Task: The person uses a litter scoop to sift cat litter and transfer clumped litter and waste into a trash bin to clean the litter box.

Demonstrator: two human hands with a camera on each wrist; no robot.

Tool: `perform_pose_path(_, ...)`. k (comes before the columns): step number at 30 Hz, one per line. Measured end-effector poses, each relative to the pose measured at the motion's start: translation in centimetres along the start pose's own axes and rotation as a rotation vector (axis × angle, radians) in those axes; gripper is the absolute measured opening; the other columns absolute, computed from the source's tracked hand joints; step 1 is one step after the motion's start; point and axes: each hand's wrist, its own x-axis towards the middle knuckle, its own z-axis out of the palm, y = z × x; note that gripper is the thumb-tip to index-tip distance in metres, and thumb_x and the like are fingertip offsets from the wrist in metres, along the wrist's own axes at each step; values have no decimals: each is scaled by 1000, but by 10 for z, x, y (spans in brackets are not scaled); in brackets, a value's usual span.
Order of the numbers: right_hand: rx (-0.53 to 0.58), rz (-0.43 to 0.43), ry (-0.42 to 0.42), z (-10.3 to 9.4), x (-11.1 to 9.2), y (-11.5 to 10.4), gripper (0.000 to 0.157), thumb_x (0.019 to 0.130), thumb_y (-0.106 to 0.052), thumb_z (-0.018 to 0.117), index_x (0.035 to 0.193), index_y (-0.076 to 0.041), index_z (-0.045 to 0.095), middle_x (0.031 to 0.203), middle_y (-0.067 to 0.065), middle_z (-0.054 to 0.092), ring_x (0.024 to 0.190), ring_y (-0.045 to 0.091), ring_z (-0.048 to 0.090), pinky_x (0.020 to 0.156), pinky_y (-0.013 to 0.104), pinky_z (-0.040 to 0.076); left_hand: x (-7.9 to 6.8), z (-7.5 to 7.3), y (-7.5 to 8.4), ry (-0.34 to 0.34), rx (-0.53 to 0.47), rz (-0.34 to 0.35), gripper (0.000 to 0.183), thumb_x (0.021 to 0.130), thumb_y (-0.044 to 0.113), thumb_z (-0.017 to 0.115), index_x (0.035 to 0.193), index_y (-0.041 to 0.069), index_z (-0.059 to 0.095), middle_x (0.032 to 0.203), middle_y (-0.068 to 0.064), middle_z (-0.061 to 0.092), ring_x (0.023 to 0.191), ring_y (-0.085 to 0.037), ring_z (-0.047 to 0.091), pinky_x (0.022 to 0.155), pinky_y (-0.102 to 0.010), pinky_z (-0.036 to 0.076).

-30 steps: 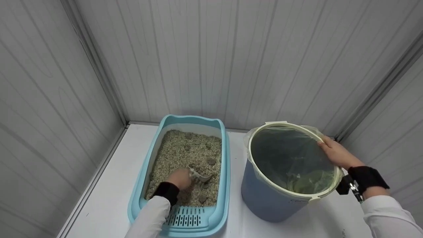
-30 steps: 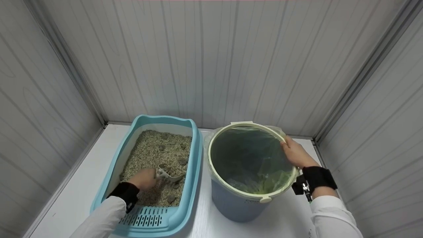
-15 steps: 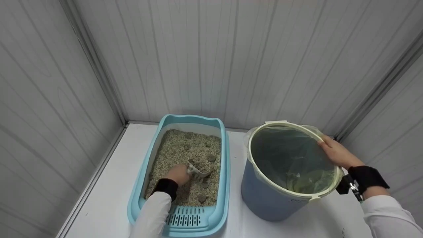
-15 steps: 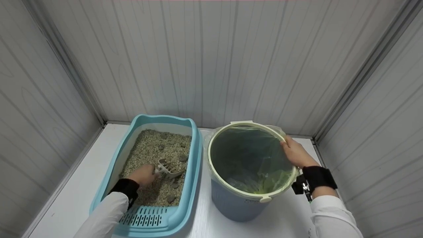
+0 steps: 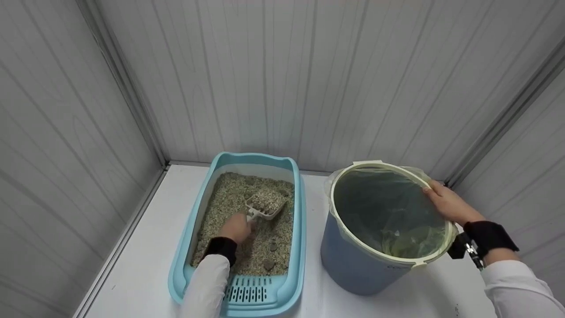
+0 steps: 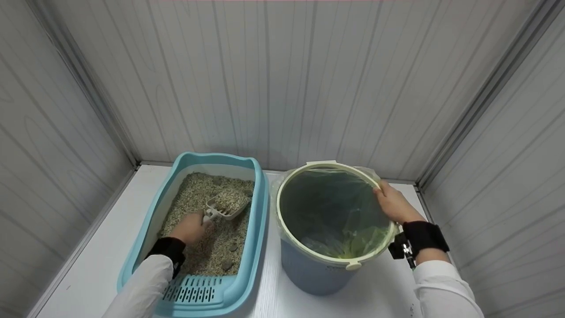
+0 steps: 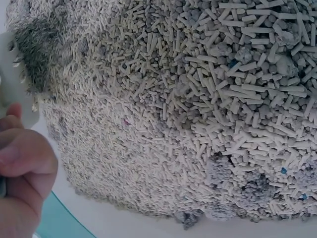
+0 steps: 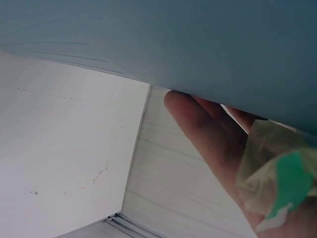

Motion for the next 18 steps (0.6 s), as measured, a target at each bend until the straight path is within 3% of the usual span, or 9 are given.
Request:
perform_pose_path(4,-8,-9,11,0,0,0,51,105,-27,26,140,10,27,133,38,37,120,52,40,95,62,31,0,-3,-3,79,13,33,24,97,18,51,104,-4,59,73,-10,57,58,-18,50,56,-34,39)
perform_pose_path(10,-23,-16,15,0,1,-1,50,105,-27,26,139,10,29,129,38,42,115,52,46,92,62,36,2,-8,-4,160,7,64,31,98,22,51,114,-4,53,77,-11,59,61,-20,55,58,-36,43)
perform_pose_path(18,-26,-8,-8,-1,3,0,54,105,-29,25,143,10,23,137,39,33,124,55,33,98,63,26,-1,-15,0,207,19,97,40,99,26,49,125,-4,50,86,-13,62,73,-24,62,66,-39,47)
